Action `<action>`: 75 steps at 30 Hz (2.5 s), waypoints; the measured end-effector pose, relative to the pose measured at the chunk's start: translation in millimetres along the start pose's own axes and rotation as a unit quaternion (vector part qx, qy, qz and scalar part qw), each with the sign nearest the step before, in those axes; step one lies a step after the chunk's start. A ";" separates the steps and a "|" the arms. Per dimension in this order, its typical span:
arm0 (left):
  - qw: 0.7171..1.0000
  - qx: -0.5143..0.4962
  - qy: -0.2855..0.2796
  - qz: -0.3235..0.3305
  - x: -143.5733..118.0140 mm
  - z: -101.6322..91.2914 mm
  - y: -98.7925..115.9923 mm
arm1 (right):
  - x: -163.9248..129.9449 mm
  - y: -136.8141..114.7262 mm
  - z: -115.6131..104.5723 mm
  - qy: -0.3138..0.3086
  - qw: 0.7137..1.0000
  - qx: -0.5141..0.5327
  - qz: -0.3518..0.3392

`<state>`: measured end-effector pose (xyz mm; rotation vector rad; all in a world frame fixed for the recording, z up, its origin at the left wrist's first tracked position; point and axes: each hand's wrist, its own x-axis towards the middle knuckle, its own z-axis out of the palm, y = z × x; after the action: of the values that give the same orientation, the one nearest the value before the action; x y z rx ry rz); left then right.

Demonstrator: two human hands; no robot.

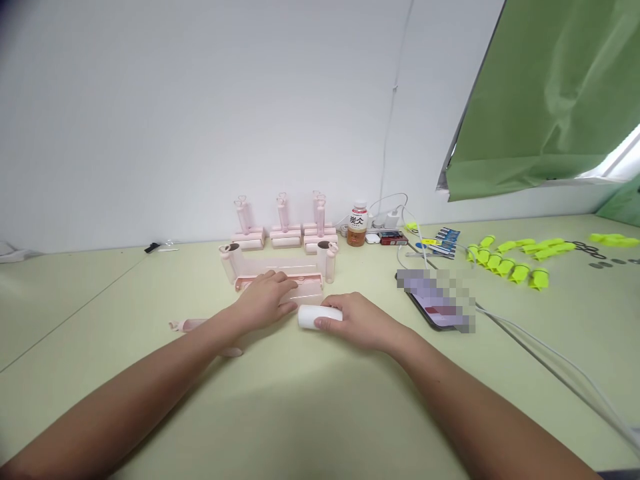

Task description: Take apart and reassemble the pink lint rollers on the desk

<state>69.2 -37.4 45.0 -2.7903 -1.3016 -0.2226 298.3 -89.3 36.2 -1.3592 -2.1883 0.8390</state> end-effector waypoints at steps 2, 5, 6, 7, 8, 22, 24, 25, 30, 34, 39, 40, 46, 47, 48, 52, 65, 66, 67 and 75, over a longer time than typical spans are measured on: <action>1.000 -0.008 0.011 0.008 1.3 3.0 -2.1 | -0.4 0.6 1.0 -0.012 1.000 -0.015 0.005; 0.999 -0.030 0.036 0.013 1.2 4.7 -3.0 | 0.2 1.2 0.9 -0.013 1.000 -0.016 0.007; 0.997 -0.046 0.054 0.005 0.2 4.0 -2.8 | 0.7 1.3 0.3 -0.007 1.000 -0.007 0.003; 0.995 -0.073 0.073 -0.006 -1.3 2.6 -2.5 | 1.2 1.4 -0.4 0.000 1.000 0.008 -0.002; 0.990 -0.111 0.089 -0.020 -3.3 0.6 -2.1 | 1.7 1.4 -1.2 0.008 1.000 0.025 -0.008; 0.875 -0.477 -0.075 0.040 -26.4 -19.4 0.4 | 0.2 -5.5 -2.4 -0.017 0.993 0.109 -0.032; 0.869 -0.486 -0.083 0.042 -26.2 -17.5 -0.4 | -0.3 -5.6 -2.7 -0.027 0.993 0.115 -0.029; 0.867 -0.489 -0.089 0.043 -26.1 -16.8 -0.7 | -0.5 -5.5 -2.8 -0.031 0.992 0.117 -0.027; 0.867 -0.485 -0.106 0.035 -26.8 -18.5 0.3 | -1.2 -5.8 -3.0 -0.031 0.992 0.118 -0.026; 0.867 -0.484 -0.110 0.035 -27.6 -23.3 2.5 | -1.6 -7.2 -3.2 -0.028 0.992 0.118 -0.027; 0.872 -0.476 -0.101 0.052 -27.1 -22.1 3.8 | -1.4 -6.2 -3.4 -0.029 0.992 0.119 -0.015; 0.873 -0.475 -0.097 0.054 -26.8 -20.8 4.4 | -1.4 -5.7 -3.3 -0.029 0.992 0.120 -0.013; 0.897 -0.440 -0.041 0.022 -24.7 -12.6 10.1 | -1.0 -4.5 -4.5 -0.020 0.993 0.119 0.007; 0.901 -0.433 -0.027 0.014 -24.0 -11.0 10.7 | -0.8 -4.7 -6.0 -0.011 0.993 0.117 0.011; 0.904 -0.428 -0.011 0.007 -23.2 -9.1 11.3 | -0.6 -5.0 -8.0 0.001 0.993 0.116 0.017; 0.909 -0.414 0.028 -0.033 -21.3 -1.1 14.3 | 0.1 -4.2 -18.1 0.016 0.990 0.124 0.063; 0.950 -0.242 -0.176 -0.089 -35.4 -9.9 13.5 | 0.3 3.6 -9.2 -0.095 0.990 0.069 0.081; 0.946 -0.250 -0.188 -0.089 -35.1 -13.4 11.1 | 0.3 2.9 -8.1 -0.089 0.989 0.080 0.088; 0.941 -0.263 -0.193 -0.089 -34.6 -16.6 9.3 | 0.5 2.3 -6.8 -0.082 0.987 0.095 0.096; 0.869 -0.471 -0.063 -0.141 -19.9 -14.5 6.2 | 4.2 -5.4 13.1 -0.016 0.934 0.345 0.087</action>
<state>59.8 -58.0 56.4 -3.3478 -2.0765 -0.9366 284.7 -90.7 30.7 -1.1709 -1.5525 1.5201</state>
